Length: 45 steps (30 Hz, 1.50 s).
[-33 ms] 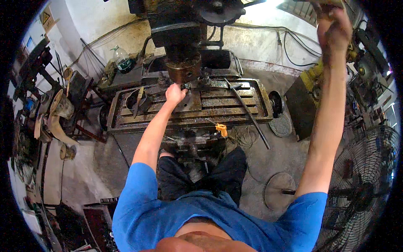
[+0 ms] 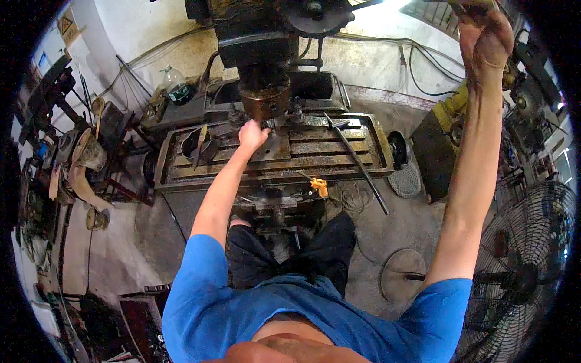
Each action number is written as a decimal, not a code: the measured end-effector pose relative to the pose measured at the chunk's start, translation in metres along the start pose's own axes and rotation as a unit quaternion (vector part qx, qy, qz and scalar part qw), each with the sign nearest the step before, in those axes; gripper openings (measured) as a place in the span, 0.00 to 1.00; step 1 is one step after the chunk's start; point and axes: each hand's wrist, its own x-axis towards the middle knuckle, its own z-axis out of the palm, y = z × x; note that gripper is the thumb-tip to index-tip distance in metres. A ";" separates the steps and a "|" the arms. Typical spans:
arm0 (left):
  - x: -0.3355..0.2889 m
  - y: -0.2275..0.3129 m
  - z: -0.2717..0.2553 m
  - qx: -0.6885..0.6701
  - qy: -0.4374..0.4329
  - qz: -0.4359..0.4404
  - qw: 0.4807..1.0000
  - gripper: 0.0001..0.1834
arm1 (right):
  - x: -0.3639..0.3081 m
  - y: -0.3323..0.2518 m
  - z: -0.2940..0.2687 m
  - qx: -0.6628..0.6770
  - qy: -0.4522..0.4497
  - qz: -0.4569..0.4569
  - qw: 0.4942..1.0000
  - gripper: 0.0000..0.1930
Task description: The person picks up metal components from a bin, positions them on a milling machine, and uses a handheld air nozzle to clear metal shavings from the work area and the machine table.
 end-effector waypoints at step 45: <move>-0.017 -0.024 -0.028 -0.037 0.024 0.046 0.998 0.20 | -0.179 0.024 0.042 -0.125 0.122 -0.046 0.984 0.15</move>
